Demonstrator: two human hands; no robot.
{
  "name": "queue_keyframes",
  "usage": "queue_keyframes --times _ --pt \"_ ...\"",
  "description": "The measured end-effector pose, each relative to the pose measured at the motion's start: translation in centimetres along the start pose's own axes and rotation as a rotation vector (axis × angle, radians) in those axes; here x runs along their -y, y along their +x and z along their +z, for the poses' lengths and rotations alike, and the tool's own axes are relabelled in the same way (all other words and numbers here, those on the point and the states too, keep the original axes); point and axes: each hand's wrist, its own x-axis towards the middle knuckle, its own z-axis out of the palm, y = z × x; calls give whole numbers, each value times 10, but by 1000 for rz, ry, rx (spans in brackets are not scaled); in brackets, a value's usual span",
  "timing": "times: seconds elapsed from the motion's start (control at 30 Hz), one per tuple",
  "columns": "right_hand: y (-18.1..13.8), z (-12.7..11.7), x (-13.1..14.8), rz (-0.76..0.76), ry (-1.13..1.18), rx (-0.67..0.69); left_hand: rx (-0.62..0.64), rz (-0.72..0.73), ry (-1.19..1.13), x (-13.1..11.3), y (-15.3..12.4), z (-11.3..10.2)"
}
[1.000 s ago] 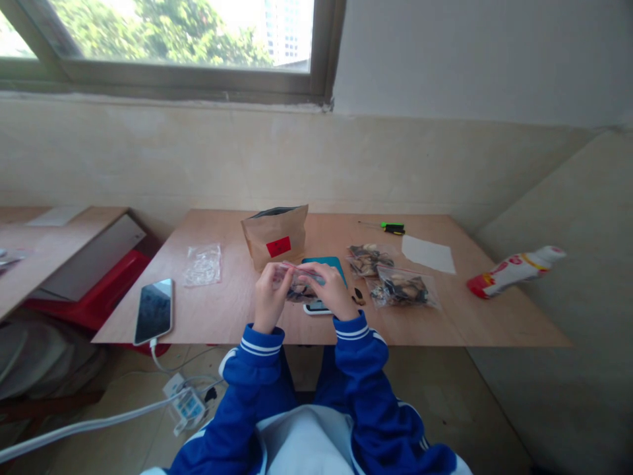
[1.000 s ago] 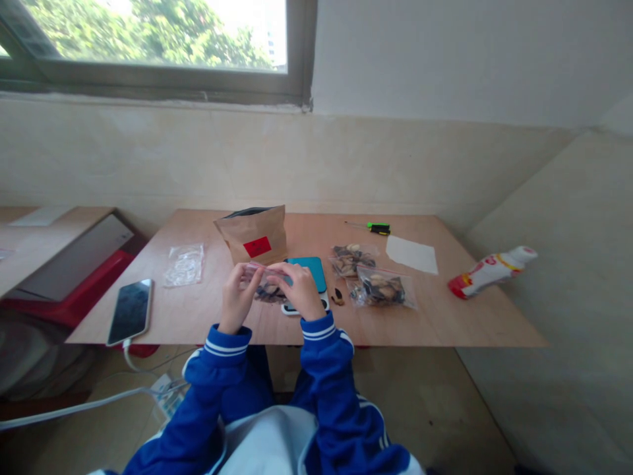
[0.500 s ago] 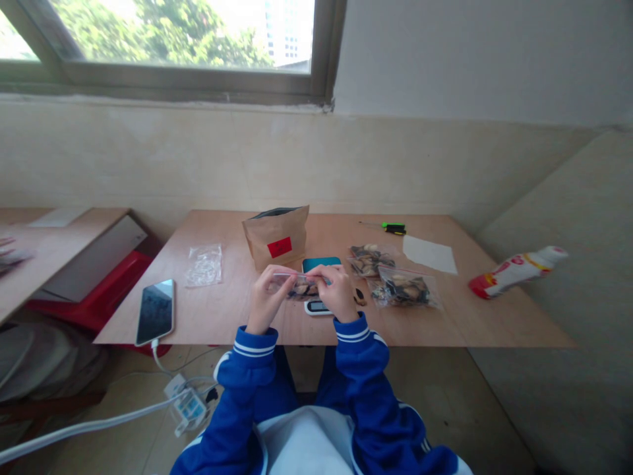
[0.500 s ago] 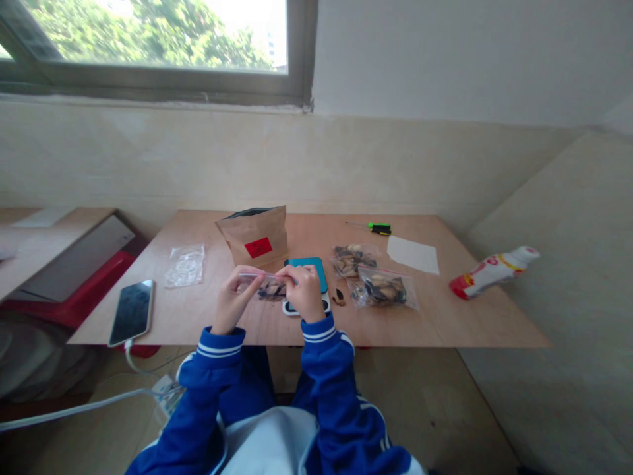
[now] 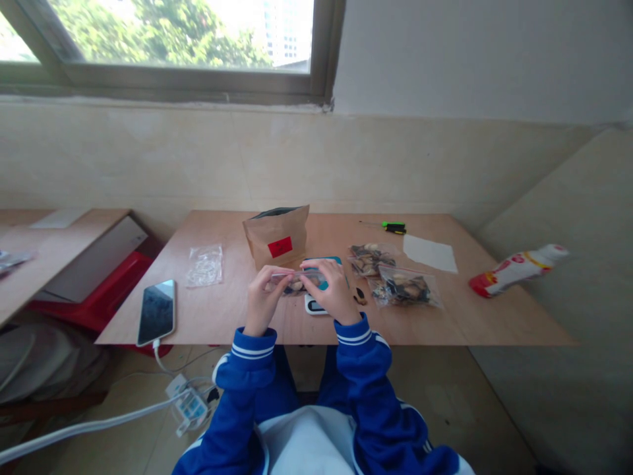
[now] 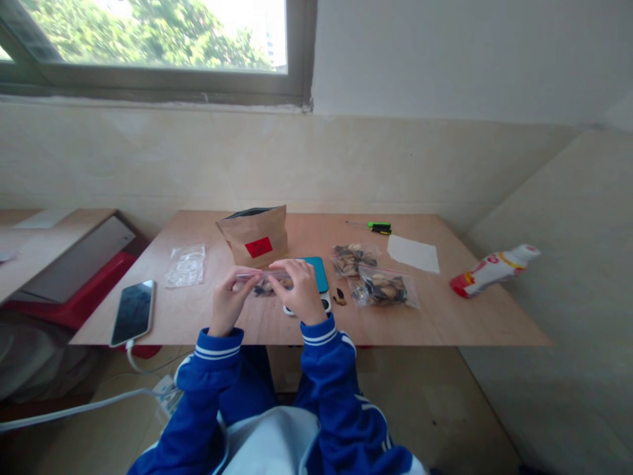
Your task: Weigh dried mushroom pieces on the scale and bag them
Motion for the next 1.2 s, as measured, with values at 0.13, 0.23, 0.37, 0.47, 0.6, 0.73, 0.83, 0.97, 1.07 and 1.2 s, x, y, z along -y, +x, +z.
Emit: queue_keyframes --times 0.13,0.23,0.37,0.47,0.6,0.73,0.83,0.97,1.07,1.2 --pt "0 4 -1 -18 -14 3 18 27 23 1 -1 0" --pt "0 6 -2 -9 -36 14 22 26 31 0 -1 1" --pt "0 12 -5 -8 -82 16 23 20 49 -1 -2 3" --pt "-1 18 -6 0 -138 -2 26 10 69 0 -3 4" --pt "-2 24 -6 30 -204 -22 33 14 135 1 -3 8" --pt "-4 30 -6 43 -218 -36 2 60 244 -1 -6 14" --pt "-3 31 -7 50 -197 -43 -42 88 293 -3 -7 17" --pt "-2 23 -11 7 -87 -24 -78 98 262 -2 -6 11" --pt "-1 16 -16 -11 -39 11 -52 111 223 -2 -3 1" --pt "-1 13 -17 22 -57 -14 7 100 159 -3 0 -6"
